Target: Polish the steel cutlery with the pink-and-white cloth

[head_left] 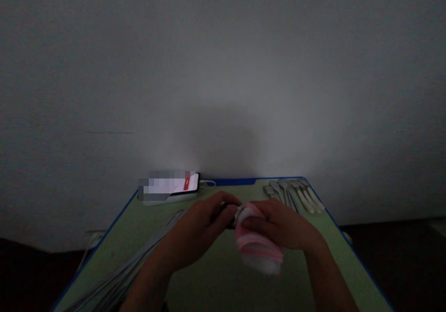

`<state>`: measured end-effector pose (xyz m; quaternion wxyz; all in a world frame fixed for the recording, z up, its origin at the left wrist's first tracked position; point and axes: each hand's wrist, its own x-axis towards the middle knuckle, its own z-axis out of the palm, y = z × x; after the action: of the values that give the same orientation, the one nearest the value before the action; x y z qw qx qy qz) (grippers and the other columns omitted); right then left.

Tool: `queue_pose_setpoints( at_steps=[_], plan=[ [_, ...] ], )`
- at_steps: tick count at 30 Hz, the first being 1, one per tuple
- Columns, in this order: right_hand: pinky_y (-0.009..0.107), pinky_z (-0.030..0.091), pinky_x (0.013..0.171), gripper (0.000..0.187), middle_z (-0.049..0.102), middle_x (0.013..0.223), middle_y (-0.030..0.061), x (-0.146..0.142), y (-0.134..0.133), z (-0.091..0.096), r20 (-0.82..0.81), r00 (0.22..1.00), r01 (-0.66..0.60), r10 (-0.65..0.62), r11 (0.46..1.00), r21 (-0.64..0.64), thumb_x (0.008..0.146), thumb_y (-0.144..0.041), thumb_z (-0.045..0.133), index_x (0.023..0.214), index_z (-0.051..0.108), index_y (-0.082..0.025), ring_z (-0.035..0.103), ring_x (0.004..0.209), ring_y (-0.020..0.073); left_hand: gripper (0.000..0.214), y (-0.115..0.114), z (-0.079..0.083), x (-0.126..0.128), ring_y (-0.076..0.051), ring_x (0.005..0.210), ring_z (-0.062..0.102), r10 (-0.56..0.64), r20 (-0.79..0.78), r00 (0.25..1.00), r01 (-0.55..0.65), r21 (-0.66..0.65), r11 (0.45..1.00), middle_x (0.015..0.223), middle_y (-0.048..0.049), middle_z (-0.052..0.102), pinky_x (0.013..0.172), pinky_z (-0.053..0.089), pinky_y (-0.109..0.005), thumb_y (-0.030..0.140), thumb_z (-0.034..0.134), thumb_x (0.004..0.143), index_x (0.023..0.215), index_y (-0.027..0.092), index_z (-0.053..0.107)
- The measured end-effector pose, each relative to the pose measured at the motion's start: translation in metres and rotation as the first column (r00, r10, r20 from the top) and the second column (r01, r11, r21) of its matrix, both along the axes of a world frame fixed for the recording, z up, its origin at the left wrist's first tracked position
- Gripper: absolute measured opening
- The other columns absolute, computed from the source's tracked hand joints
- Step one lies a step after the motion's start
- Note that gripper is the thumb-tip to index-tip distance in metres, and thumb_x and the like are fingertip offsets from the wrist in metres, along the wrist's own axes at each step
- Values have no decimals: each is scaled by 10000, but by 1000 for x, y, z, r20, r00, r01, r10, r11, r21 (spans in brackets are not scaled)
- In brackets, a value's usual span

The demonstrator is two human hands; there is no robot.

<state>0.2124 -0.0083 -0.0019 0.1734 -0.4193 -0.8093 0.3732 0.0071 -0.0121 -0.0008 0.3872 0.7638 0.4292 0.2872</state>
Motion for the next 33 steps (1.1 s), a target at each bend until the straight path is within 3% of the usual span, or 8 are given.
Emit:
queue_pose_setpoints(
  at_steps=[5, 12, 14, 18, 22, 26, 33],
  plan=[
    [218, 313, 560, 274, 558, 672, -25, 13, 2, -1, 88, 995, 37, -43, 997, 69, 851, -405, 465, 721, 532, -173, 487, 610, 89, 296, 5, -2, -21, -103, 566, 490, 115, 15, 993, -113, -94, 989, 685, 20, 558, 482, 362, -193, 417, 405, 882, 1032, 202, 543],
    [205, 322, 532, 299, 558, 628, -27, 18, 1, 3, 29, 998, 55, -55, 999, 0, 859, -392, 448, 679, 531, -168, 473, 567, 83, 384, -1, 4, -8, -106, 500, 434, 118, -177, 977, -108, 63, 992, 562, 76, 440, 462, 320, -198, 472, 564, 772, 1070, 234, 532],
    [205, 313, 519, 304, 559, 621, -27, 15, 1, 3, 35, 997, 68, -68, 998, 2, 855, -403, 451, 681, 535, -168, 471, 559, 83, 381, 0, 4, -3, -119, 529, 471, 154, -209, 966, -138, 89, 986, 598, 60, 502, 483, 336, -210, 487, 549, 779, 1066, 237, 540],
    [225, 288, 520, 329, 569, 628, -13, 3, -1, 0, 104, 987, 113, -126, 986, 123, 873, -420, 405, 700, 535, -172, 482, 571, 95, 344, 4, -5, 7, -177, 725, 572, 252, -244, 936, -217, 162, 963, 851, -28, 632, 639, 402, -278, 492, 464, 833, 998, 207, 562],
    [249, 334, 608, 310, 633, 758, 40, -8, -2, -3, 168, 974, 117, -148, 976, 183, 902, -387, 348, 810, 554, -175, 536, 660, 125, 382, 3, -13, 15, -178, 684, 566, 212, -339, 917, -145, 212, 967, 741, -35, 620, 618, 376, -283, 454, 305, 912, 820, 185, 559],
    [257, 344, 635, 249, 651, 822, 67, -12, -4, -5, 259, 959, 64, -119, 975, 212, 896, -327, 368, 853, 559, -174, 559, 722, 151, 401, 3, -16, 13, -150, 604, 535, 116, -412, 904, -41, 187, 982, 653, -17, 597, 550, 336, -245, 439, 321, 912, 729, 181, 567],
    [266, 337, 644, 246, 653, 833, 69, -18, -3, -10, 311, 941, 44, -133, 960, 276, 899, -320, 364, 881, 564, -179, 560, 742, 169, 436, 9, -17, 9, -128, 592, 521, 10, -304, 953, 21, 100, 995, 650, 7, 613, 550, 330, -231, 393, 291, 932, 721, 163, 597]
  ],
)
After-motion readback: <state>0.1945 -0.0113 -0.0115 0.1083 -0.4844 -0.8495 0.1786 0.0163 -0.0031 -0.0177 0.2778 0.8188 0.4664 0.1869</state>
